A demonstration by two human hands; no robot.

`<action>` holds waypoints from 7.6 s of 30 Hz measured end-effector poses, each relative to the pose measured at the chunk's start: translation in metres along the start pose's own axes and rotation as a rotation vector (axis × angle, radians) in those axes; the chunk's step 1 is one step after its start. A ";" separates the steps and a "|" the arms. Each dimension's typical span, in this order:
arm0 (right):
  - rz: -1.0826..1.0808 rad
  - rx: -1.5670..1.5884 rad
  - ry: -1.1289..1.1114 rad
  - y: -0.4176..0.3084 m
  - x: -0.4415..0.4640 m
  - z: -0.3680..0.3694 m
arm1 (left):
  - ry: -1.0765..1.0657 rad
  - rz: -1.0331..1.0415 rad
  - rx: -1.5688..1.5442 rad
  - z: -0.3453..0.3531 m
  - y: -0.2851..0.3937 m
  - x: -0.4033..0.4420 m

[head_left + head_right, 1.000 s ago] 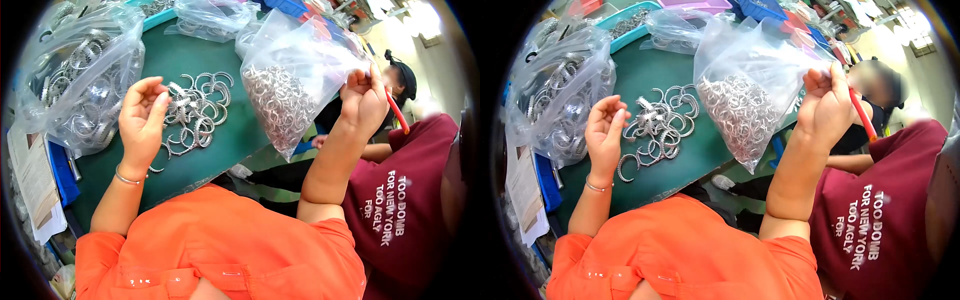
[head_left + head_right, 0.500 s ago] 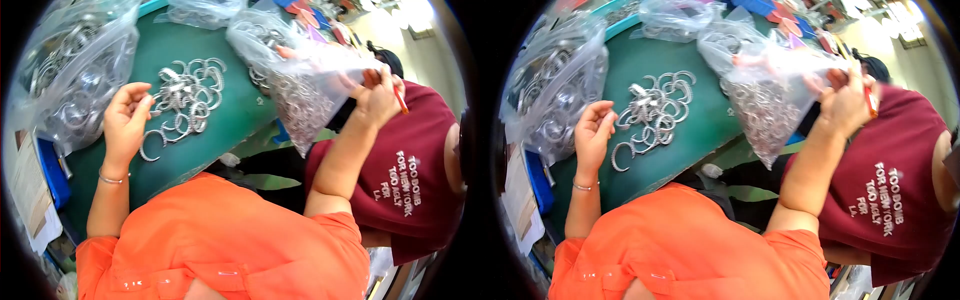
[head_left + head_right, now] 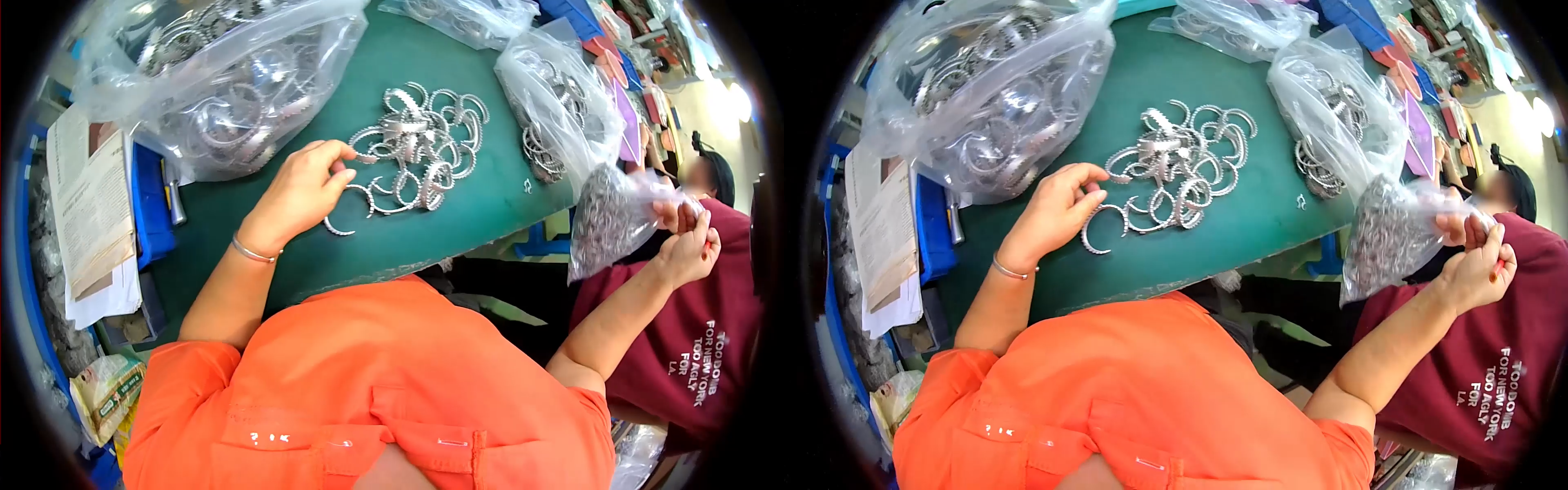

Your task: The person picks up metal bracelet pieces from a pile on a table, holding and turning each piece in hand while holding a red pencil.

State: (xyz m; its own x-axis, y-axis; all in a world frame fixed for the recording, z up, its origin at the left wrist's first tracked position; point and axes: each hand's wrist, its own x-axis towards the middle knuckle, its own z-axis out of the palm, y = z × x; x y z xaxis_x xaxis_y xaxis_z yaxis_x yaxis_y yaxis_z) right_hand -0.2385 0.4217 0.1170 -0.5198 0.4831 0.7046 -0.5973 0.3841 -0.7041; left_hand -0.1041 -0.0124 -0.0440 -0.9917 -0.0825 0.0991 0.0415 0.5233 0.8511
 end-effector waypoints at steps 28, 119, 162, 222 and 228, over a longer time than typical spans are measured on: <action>0.215 -0.036 -1.044 0.063 -0.204 0.157 | 0.122 0.510 0.306 0.032 0.026 0.016; 1.105 0.839 -1.290 -0.029 -0.223 0.161 | 0.220 0.124 -0.333 0.007 0.037 -0.015; 0.663 0.500 -1.208 -0.028 -0.254 0.116 | 0.107 -0.297 -0.959 0.019 0.043 -0.049; -0.091 0.298 -1.271 -0.010 -0.126 0.355 | 0.252 0.086 0.239 0.030 0.016 -0.014; -0.114 0.160 -1.109 0.025 -0.101 0.451 | 0.268 0.114 0.201 0.031 0.015 -0.012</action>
State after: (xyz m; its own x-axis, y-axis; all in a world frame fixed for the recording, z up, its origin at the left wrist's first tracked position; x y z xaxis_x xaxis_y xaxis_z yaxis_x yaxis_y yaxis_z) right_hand -0.4762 0.0280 0.0682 -0.6653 -0.5450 0.5102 -0.7062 0.2380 -0.6668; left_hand -0.0949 0.0225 -0.0482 -0.9137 -0.2191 0.3422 0.0992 0.6965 0.7107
